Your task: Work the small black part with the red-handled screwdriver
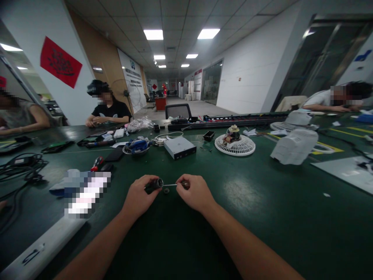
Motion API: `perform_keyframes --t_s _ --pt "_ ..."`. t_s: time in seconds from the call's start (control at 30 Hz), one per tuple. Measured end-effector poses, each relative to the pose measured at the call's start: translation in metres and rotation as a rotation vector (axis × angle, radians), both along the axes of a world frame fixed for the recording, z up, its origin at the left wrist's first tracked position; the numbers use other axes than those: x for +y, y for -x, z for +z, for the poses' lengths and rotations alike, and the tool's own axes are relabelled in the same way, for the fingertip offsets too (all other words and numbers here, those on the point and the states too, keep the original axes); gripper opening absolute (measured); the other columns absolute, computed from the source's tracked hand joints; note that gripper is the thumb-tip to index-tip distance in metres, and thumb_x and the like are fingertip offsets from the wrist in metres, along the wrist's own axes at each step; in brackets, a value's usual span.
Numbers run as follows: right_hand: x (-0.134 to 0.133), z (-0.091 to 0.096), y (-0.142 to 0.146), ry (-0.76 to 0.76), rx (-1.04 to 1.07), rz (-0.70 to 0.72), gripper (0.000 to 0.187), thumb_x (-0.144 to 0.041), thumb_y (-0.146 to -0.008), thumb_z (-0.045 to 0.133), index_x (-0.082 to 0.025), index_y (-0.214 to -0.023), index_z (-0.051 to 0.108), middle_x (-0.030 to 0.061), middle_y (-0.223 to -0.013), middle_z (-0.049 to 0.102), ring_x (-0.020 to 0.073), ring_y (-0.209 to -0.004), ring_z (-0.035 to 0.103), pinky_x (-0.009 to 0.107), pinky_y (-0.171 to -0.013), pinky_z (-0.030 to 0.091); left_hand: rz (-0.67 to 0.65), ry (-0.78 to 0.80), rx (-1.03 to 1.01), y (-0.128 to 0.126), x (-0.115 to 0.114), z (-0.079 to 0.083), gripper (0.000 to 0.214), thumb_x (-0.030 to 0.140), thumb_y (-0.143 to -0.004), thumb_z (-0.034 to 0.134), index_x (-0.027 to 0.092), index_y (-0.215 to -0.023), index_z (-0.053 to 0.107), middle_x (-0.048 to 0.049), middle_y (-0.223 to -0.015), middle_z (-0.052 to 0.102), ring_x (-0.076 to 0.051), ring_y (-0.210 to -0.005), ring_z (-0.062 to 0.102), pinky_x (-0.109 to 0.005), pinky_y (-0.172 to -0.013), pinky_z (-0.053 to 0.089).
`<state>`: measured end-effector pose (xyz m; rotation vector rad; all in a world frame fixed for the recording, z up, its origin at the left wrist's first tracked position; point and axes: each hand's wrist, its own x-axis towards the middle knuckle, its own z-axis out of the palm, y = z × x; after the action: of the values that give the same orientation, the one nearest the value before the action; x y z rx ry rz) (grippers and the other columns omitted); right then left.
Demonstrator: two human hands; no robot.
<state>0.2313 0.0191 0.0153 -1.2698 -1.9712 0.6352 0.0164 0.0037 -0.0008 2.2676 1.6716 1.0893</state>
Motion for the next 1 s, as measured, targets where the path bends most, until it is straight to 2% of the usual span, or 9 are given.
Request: perform_keyframes --t_s 0.1,0.23,0.37,0.43,0.5,0.6,0.67,0.83,1.0 --pt "0.001 -0.001 0.001 0.050 0.024 0.073 0.019 -0.027 -0.084 0.053 -0.018 -0.086 0.070 0.0012 -0.066 0.067 0.0150 -0.057 0.058 0.025 -0.053 0.041 -0.018 0.003 0.011 -0.001 0.000 -0.001 0.026 0.015 -0.075 0.070 0.024 -0.100 0.066 -0.0015 -0.099 0.069 -0.022 -0.094 0.063 -0.039 -0.085 0.047" --pt "0.002 -0.005 0.003 0.046 -0.071 0.139 0.022 -0.027 -0.087 0.055 -0.019 -0.102 0.068 0.0048 -0.089 0.070 0.0174 -0.076 0.063 0.028 -0.068 0.046 0.063 -0.036 -0.030 0.000 0.001 -0.004 0.027 0.014 -0.076 0.069 0.023 -0.100 0.064 -0.0020 -0.099 0.068 -0.022 -0.092 0.063 -0.038 -0.085 0.048" --pt "0.000 -0.005 0.007 -0.004 -0.255 0.069 0.017 -0.030 -0.090 0.052 -0.019 -0.089 0.064 0.0062 -0.088 0.066 0.0198 -0.082 0.060 0.031 -0.071 0.043 0.203 -0.094 -0.164 0.003 0.004 -0.003 0.027 0.021 -0.080 0.067 0.022 -0.106 0.060 -0.0037 -0.102 0.067 -0.022 -0.090 0.064 -0.036 -0.081 0.051" --pt "-0.003 -0.005 0.011 -0.027 -0.246 0.026 0.020 -0.036 -0.091 0.053 -0.019 -0.084 0.059 0.0058 -0.084 0.063 0.0198 -0.079 0.057 0.031 -0.068 0.042 0.242 -0.104 -0.198 0.004 0.004 -0.001 0.027 0.023 -0.081 0.066 0.021 -0.106 0.059 -0.0043 -0.102 0.067 -0.022 -0.088 0.064 -0.036 -0.079 0.052" --pt "-0.004 -0.006 0.015 -0.057 -0.201 0.067 0.021 -0.039 -0.085 0.062 -0.019 -0.083 0.056 0.0056 -0.088 0.062 0.0200 -0.083 0.056 0.031 -0.070 0.043 0.256 -0.101 -0.209 0.005 0.005 -0.002 0.026 0.022 -0.080 0.066 0.021 -0.105 0.059 -0.0049 -0.101 0.067 -0.022 -0.087 0.065 -0.036 -0.078 0.053" --pt "-0.004 -0.010 0.022 -0.084 -0.164 0.223 0.017 -0.026 -0.076 0.072 -0.019 -0.083 0.058 0.0054 -0.100 0.063 0.0206 -0.098 0.054 0.031 -0.082 0.043 0.239 -0.087 -0.197 0.005 0.006 -0.005 0.024 0.019 -0.079 0.065 0.020 -0.103 0.061 -0.0052 -0.100 0.066 -0.022 -0.088 0.065 -0.036 -0.080 0.052" --pt "-0.002 -0.014 0.026 -0.056 -0.194 0.272 0.012 -0.018 -0.076 0.069 -0.019 -0.084 0.060 0.0036 -0.090 0.064 0.0201 -0.095 0.055 0.030 -0.080 0.043 0.221 -0.078 -0.189 0.006 0.007 -0.008 0.024 0.018 -0.078 0.065 0.020 -0.102 0.061 -0.0050 -0.100 0.066 -0.022 -0.088 0.065 -0.036 -0.080 0.052" --pt "0.004 -0.020 0.027 -0.019 -0.261 0.156 0.008 -0.020 -0.081 0.063 -0.020 -0.074 0.059 0.0014 -0.072 0.059 0.0172 -0.071 0.055 0.028 -0.063 0.039 0.119 0.019 -0.145 0.006 0.008 -0.009 0.028 0.021 -0.077 0.067 0.022 -0.104 0.063 -0.0043 -0.103 0.066 -0.022 -0.091 0.064 -0.037 -0.081 0.052" --pt "0.005 -0.015 0.023 -0.041 0.006 0.024 0.021 -0.019 -0.084 0.056 -0.021 -0.066 0.046 0.0022 -0.076 0.066 0.0161 -0.072 0.061 0.028 -0.065 0.042 -0.011 0.083 -0.063 0.002 0.004 -0.005 0.029 0.021 -0.078 0.067 0.023 -0.106 0.064 -0.0044 -0.106 0.066 -0.023 -0.098 0.062 -0.039 -0.087 0.049"
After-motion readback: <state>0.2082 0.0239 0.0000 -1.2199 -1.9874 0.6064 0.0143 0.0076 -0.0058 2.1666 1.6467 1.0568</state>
